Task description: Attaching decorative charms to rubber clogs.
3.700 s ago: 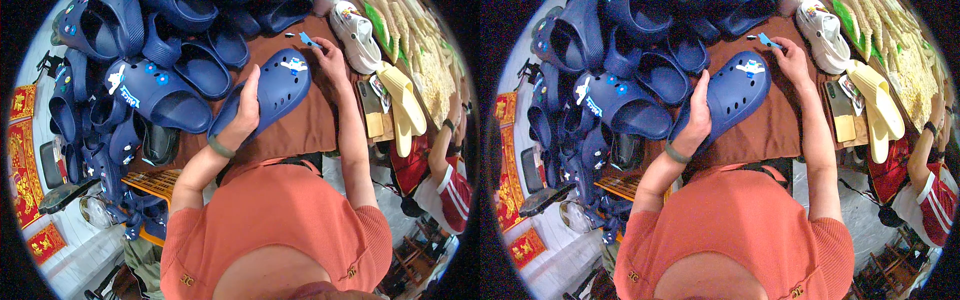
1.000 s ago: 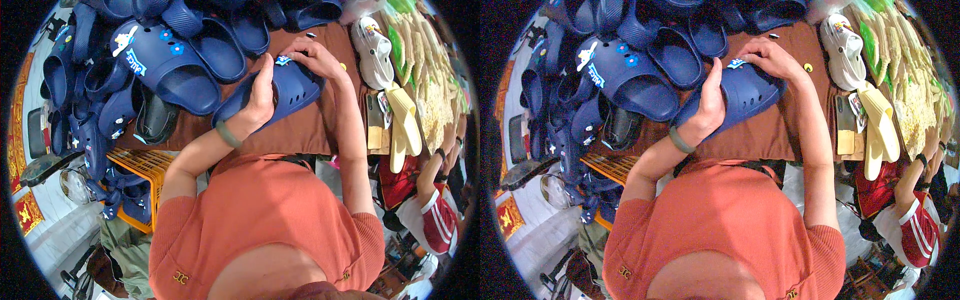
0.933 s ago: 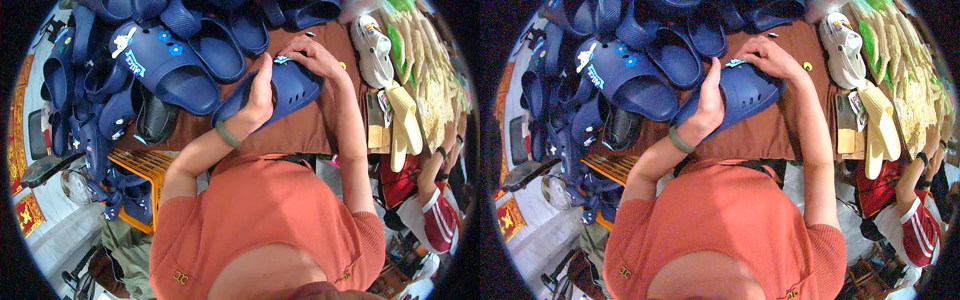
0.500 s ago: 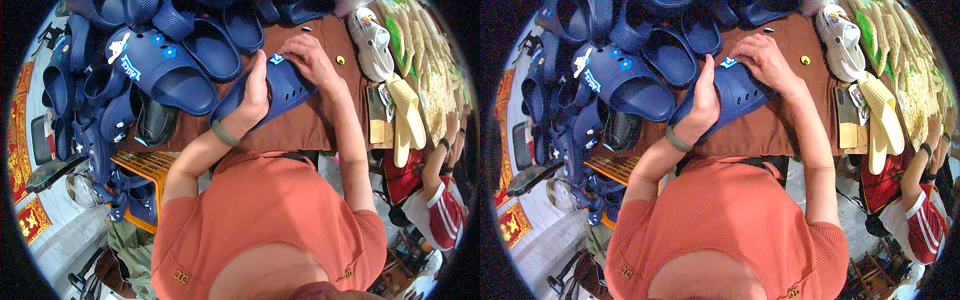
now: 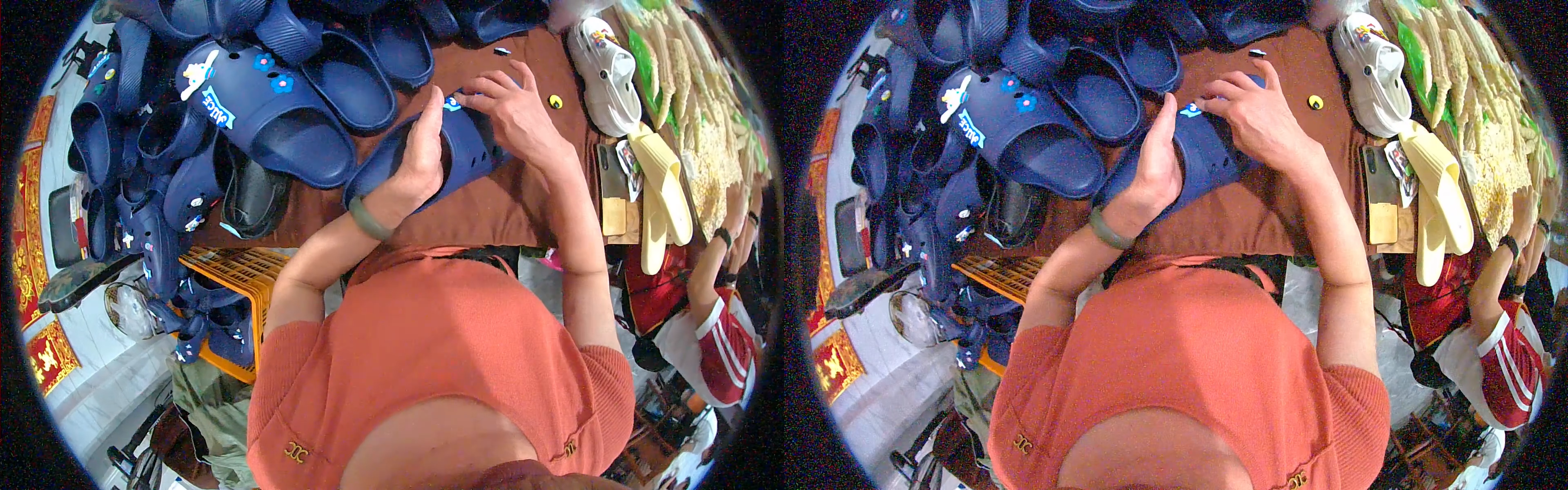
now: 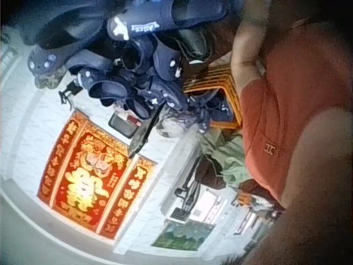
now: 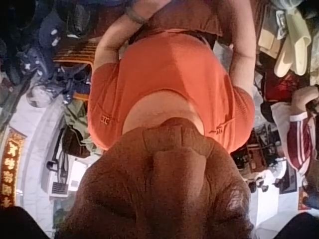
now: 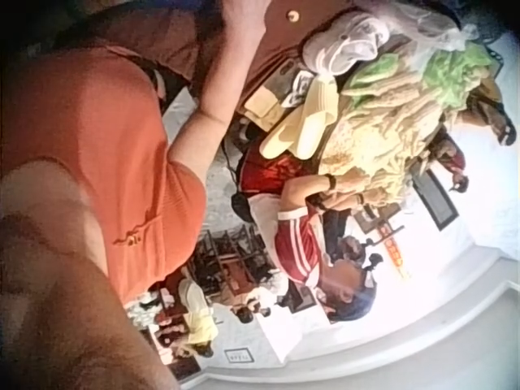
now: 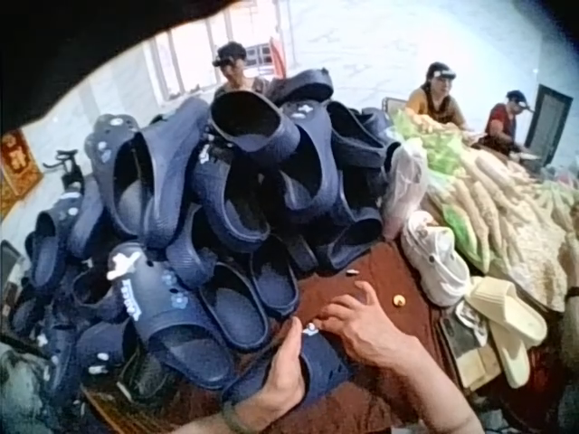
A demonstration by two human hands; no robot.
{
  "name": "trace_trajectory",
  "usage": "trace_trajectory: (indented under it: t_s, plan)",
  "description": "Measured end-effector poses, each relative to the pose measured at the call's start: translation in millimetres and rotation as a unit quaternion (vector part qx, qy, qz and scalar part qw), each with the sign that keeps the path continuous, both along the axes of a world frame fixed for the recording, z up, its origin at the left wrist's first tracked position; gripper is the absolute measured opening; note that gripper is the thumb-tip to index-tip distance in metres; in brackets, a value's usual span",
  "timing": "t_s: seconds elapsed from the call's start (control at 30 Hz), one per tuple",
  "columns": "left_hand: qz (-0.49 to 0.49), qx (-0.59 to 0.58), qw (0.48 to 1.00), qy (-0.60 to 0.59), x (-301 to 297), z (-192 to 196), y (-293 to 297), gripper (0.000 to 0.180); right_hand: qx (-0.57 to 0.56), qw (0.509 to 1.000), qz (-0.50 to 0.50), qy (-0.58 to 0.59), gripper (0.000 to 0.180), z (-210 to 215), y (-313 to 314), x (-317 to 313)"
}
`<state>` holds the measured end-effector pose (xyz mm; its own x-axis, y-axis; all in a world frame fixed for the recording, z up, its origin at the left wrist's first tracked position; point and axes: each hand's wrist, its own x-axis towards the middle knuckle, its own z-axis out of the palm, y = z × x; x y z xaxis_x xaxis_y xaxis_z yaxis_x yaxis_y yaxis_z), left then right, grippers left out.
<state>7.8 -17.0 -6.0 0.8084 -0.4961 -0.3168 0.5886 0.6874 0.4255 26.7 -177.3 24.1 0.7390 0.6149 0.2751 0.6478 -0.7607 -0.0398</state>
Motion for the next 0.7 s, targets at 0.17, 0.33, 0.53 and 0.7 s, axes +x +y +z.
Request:
trace_trajectory:
  t_s: [0.17,0.33,0.53,0.7]
  plan:
    - [0.0,0.034,0.999,-0.017,-4,25,1,0.058,0.053,0.999,0.012,0.002,0.037,-7,-8,2]
    - [0.001,0.083,0.997,-0.008,1,16,4,0.07,0.337,0.928,-0.146,-0.056,0.015,-35,-71,26]
    - [0.004,0.089,0.995,-0.048,0,16,3,0.071,0.229,0.909,-0.339,0.076,0.025,-74,-120,17]
    - [0.007,0.083,0.994,-0.067,-1,20,5,0.067,0.179,0.922,-0.332,0.09,0.028,-80,-121,16]
